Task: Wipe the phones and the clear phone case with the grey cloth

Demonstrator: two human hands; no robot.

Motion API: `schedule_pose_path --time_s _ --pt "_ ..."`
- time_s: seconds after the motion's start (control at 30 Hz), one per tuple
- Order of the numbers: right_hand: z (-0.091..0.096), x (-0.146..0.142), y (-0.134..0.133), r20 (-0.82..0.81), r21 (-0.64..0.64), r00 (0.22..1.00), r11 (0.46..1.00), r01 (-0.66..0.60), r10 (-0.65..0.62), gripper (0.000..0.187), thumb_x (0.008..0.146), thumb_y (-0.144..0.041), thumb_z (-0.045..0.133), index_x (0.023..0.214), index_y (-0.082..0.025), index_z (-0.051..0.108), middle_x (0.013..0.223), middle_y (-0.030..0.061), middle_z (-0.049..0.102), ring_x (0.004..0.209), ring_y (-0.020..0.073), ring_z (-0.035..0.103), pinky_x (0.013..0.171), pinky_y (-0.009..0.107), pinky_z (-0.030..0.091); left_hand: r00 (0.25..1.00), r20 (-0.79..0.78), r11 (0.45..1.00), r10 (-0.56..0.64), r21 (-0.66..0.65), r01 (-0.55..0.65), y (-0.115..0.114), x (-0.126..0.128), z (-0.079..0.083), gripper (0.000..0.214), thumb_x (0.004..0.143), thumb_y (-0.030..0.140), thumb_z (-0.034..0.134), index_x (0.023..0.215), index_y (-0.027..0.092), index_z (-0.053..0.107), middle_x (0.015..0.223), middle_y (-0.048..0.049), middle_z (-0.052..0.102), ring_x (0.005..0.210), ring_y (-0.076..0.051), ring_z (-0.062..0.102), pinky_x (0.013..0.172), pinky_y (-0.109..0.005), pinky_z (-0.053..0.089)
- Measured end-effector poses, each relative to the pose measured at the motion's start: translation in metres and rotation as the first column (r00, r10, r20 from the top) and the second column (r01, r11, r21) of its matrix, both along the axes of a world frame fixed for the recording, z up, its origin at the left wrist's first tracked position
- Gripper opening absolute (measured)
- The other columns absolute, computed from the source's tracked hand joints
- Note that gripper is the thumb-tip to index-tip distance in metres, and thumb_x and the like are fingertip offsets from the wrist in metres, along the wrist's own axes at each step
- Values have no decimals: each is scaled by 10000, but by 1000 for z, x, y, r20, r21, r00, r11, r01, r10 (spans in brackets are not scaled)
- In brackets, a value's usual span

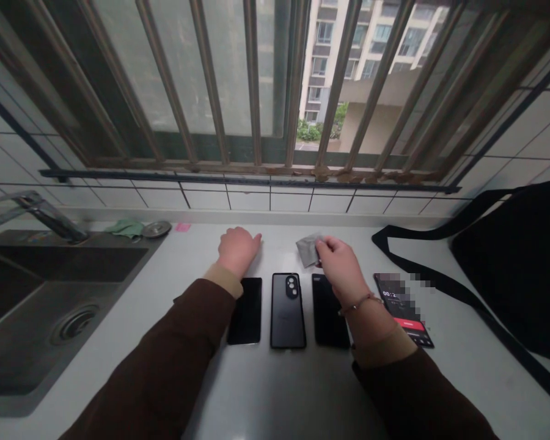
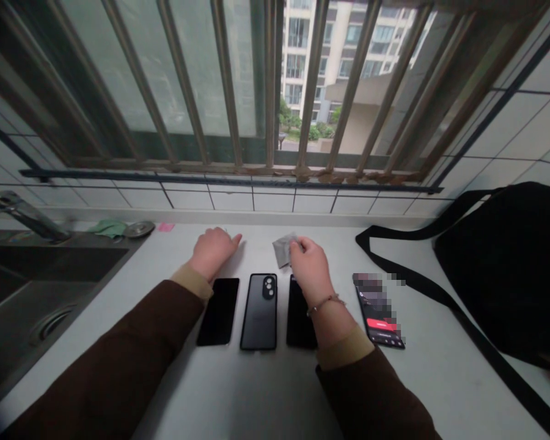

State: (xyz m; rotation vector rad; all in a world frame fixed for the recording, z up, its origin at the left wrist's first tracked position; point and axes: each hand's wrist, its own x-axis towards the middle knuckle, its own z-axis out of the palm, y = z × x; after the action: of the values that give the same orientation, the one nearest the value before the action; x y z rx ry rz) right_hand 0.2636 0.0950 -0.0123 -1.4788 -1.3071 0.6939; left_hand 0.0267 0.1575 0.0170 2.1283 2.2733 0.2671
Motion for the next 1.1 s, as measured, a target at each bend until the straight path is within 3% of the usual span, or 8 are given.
schedule_pose_path --time_s 0.1,0.23,0.33,0.43,0.57,0.73,0.97,1.1 --pt "-2 -32 22 58 -100 992 989 -106 112 249 941 -308 583 929 -177 795 824 43 785 724 175 688 665 248 517 996 48 997 74 -28 -72 16 -24 -16 652 1034 583 478 1214 10 730 1177 -321 737 1152 -437 694 947 -447 510" --pt "-12 -65 43 147 -248 968 955 -162 202 257 972 -201 548 995 -172 802 835 33 801 655 138 682 631 218 494 986 134 994 103 -62 -95 27 -38 -35 494 973 500 582 1109 69 781 1136 -302 769 1105 -431 729 862 -420 521" --pt "-12 -68 49 271 -331 933 933 -143 239 235 979 -188 575 965 -147 806 815 64 800 652 154 687 650 237 485 974 197 993 114 -52 -106 31 -44 -40 406 914 446 650 1048 90 792 1088 -297 780 1085 -433 737 828 -417 506" --pt "-4 -54 45 430 -347 867 932 -100 253 172 938 -235 686 861 -141 807 877 130 812 813 225 729 744 286 484 957 268 994 112 -39 -105 30 -49 -40 348 885 462 684 930 133 785 964 -255 788 986 -407 751 774 -410 487" --pt "18 -31 27 597 -285 777 958 -29 201 193 954 -273 686 999 -146 824 1077 190 815 1019 294 727 836 339 460 930 362 996 66 27 -81 18 -53 -33 275 864 455 727 908 184 727 920 -157 788 884 -323 738 716 -369 461" --pt "38 -19 -10 654 -223 739 975 -16 162 213 992 -288 619 923 -222 809 960 99 821 927 247 719 762 323 418 905 421 992 -68 123 17 -9 -57 -29 256 820 370 795 984 225 660 973 -60 786 891 -245 717 755 -321 465" --pt "28 -15 -57 672 -180 725 983 -40 153 214 1007 -304 626 872 -236 777 837 57 800 804 235 705 674 323 368 909 402 991 -110 109 72 -24 -55 -36 228 877 327 775 1037 221 652 1005 -77 791 908 -236 730 773 -314 484" --pt "29 -15 -72 703 -159 701 987 -7 118 194 1013 -308 636 904 -237 780 830 52 793 767 228 696 659 326 349 938 339 997 -69 61 51 -24 -56 -26 401 876 397 803 1177 181 649 1069 -121 787 961 -279 735 798 -340 500"
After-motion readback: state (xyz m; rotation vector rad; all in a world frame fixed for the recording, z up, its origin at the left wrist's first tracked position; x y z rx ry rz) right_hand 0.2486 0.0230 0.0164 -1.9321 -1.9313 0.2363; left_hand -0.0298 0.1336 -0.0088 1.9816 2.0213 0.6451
